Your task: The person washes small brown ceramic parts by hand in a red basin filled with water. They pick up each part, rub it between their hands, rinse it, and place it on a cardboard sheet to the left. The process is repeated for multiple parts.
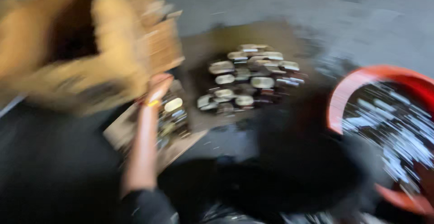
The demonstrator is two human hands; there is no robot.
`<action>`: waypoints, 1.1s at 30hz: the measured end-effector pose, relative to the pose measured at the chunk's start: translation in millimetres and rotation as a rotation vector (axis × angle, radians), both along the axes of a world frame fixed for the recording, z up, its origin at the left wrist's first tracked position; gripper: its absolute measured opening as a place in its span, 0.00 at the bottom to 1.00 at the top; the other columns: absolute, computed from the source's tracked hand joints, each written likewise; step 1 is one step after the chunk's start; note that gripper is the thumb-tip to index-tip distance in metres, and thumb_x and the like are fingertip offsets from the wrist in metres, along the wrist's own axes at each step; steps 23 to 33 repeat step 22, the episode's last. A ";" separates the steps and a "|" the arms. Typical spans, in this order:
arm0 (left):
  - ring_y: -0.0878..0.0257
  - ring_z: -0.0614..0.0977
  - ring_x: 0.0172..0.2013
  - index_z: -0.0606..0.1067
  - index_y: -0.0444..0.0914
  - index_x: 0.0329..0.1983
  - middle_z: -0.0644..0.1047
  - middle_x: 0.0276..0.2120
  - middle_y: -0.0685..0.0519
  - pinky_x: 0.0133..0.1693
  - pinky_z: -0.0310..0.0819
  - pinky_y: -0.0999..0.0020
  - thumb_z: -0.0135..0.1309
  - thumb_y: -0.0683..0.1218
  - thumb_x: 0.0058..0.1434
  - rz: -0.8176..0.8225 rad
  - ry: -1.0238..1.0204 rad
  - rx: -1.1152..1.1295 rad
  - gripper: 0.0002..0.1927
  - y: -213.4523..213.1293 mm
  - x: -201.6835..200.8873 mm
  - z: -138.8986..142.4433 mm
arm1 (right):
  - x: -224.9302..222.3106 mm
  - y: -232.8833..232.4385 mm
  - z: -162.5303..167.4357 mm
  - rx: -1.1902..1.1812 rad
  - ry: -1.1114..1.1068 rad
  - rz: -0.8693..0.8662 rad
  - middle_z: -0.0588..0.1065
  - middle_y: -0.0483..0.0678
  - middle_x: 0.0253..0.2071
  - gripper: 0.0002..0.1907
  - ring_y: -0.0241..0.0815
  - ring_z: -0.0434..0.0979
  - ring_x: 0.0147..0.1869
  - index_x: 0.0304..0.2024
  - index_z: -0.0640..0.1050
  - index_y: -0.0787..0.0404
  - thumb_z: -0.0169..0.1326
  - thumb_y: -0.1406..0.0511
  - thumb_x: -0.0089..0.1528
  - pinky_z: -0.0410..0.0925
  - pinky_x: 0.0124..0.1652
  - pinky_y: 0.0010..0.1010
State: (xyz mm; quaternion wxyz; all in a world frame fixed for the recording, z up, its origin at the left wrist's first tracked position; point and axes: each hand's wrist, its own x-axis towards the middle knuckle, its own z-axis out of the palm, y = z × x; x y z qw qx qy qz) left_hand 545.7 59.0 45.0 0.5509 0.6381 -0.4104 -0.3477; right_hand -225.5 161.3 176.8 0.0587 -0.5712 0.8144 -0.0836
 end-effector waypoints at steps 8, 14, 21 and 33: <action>0.67 0.79 0.35 0.79 0.36 0.52 0.80 0.38 0.53 0.34 0.73 0.70 0.59 0.49 0.69 -0.553 -0.173 0.065 0.14 -110.4 -157.1 69.5 | -141.3 38.5 8.8 0.145 -0.077 -0.024 0.81 0.54 0.50 0.20 0.55 0.82 0.52 0.58 0.78 0.56 0.55 0.59 0.65 0.72 0.51 0.42; 0.69 0.78 0.39 0.78 0.32 0.48 0.78 0.37 0.54 0.46 0.75 0.70 0.60 0.46 0.73 -0.924 -0.328 -0.546 0.12 -192.7 -269.3 171.2 | -162.4 41.8 31.3 0.230 -0.118 -0.157 0.81 0.51 0.51 0.20 0.53 0.81 0.54 0.55 0.79 0.48 0.57 0.56 0.61 0.73 0.54 0.42; 0.54 0.84 0.45 0.81 0.35 0.50 0.83 0.46 0.44 0.48 0.76 0.62 0.61 0.52 0.66 -1.063 -0.742 -0.466 0.17 -298.6 -471.9 212.6 | -167.2 -11.7 -11.1 0.255 -0.007 -0.081 0.79 0.54 0.52 0.22 0.56 0.79 0.56 0.59 0.78 0.43 0.57 0.52 0.62 0.70 0.56 0.44; 0.54 0.84 0.45 0.81 0.35 0.50 0.83 0.46 0.44 0.48 0.76 0.62 0.61 0.52 0.66 -1.076 -0.756 -0.463 0.17 -300.8 -468.0 198.8 | -171.3 -26.8 -24.7 0.274 -0.035 -0.058 0.80 0.53 0.53 0.22 0.56 0.79 0.57 0.59 0.78 0.42 0.56 0.51 0.62 0.70 0.56 0.44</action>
